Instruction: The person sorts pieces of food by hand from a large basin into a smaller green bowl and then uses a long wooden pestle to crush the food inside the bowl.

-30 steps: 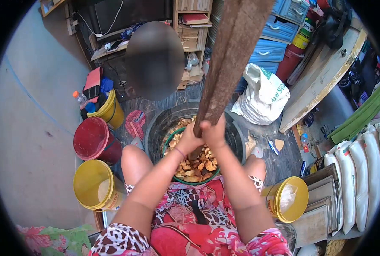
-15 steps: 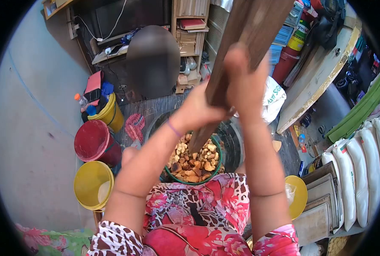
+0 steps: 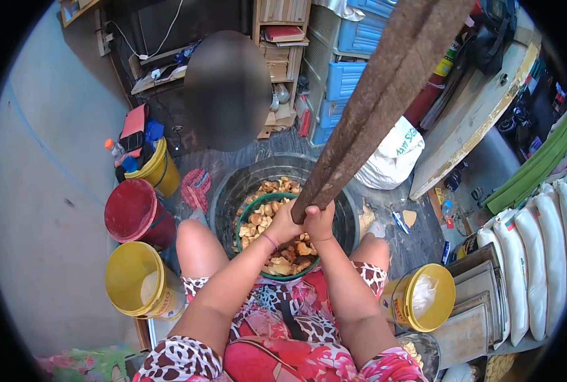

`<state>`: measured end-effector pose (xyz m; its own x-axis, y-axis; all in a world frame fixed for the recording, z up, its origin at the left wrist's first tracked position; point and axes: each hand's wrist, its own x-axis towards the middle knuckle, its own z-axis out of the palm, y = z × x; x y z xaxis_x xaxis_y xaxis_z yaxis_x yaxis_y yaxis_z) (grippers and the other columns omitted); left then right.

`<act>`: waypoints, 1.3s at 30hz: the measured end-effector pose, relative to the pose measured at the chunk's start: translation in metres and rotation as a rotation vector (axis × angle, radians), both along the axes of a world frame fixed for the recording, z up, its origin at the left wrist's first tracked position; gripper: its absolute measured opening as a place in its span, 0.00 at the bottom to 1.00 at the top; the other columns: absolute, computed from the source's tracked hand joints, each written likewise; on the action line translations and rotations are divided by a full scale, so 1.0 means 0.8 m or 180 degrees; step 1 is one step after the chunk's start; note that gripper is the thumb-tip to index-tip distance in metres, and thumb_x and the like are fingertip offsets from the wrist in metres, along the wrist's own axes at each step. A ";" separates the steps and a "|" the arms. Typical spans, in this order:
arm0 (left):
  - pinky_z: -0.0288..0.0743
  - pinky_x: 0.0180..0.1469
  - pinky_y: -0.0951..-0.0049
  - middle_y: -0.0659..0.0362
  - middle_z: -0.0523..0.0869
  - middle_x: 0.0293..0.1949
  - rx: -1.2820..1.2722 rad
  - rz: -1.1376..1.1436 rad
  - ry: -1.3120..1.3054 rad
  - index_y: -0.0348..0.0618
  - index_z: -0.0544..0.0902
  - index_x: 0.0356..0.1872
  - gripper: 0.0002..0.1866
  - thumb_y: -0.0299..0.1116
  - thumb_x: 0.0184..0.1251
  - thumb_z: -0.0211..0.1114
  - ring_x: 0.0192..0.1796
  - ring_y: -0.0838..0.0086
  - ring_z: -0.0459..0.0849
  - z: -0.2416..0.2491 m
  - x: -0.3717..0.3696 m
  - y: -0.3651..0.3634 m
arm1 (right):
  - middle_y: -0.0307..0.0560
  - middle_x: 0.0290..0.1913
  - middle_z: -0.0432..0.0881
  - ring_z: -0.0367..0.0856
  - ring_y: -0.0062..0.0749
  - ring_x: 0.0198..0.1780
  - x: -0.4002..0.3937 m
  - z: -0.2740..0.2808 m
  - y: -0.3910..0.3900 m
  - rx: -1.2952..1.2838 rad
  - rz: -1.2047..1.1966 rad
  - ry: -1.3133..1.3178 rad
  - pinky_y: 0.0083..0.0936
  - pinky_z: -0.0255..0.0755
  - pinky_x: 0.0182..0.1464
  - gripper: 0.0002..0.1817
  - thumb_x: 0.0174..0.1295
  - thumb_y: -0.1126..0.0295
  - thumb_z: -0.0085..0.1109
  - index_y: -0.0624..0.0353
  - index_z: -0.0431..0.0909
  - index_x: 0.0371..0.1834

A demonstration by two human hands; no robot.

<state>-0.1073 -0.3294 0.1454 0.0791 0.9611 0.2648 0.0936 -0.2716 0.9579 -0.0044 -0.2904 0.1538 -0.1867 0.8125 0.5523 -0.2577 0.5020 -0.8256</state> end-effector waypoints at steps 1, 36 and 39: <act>0.69 0.53 0.73 0.57 0.80 0.45 -0.0040 -0.0013 -0.0012 0.38 0.72 0.51 0.30 0.31 0.43 0.71 0.49 0.74 0.77 -0.003 0.001 -0.005 | 0.44 0.39 0.76 0.75 0.30 0.41 0.006 0.003 -0.004 -0.0066 0.0076 0.0001 0.27 0.69 0.45 0.45 0.42 0.30 0.56 0.66 0.69 0.45; 0.70 0.52 0.71 0.61 0.79 0.45 0.0320 0.0153 -0.0475 0.39 0.72 0.51 0.31 0.24 0.39 0.70 0.48 0.75 0.76 0.051 -0.030 0.007 | 0.49 0.46 0.73 0.73 0.33 0.47 -0.021 0.104 0.016 0.0405 0.0228 0.0272 0.31 0.67 0.51 0.48 0.39 0.45 0.71 0.66 0.60 0.56; 0.69 0.53 0.73 0.63 0.79 0.44 0.0363 -0.0160 -0.0417 0.40 0.74 0.50 0.30 0.24 0.38 0.71 0.48 0.77 0.76 0.164 -0.015 0.008 | 0.49 0.46 0.73 0.73 0.33 0.46 -0.007 0.224 0.005 0.1332 -0.0851 0.0162 0.30 0.68 0.49 0.43 0.39 0.53 0.73 0.65 0.61 0.55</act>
<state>-0.1193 -0.3232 0.2766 0.0839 0.9200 0.3830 -0.0463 -0.3803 0.9237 -0.0103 -0.2860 0.3327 0.0336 0.5351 0.8441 -0.1095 0.8415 -0.5291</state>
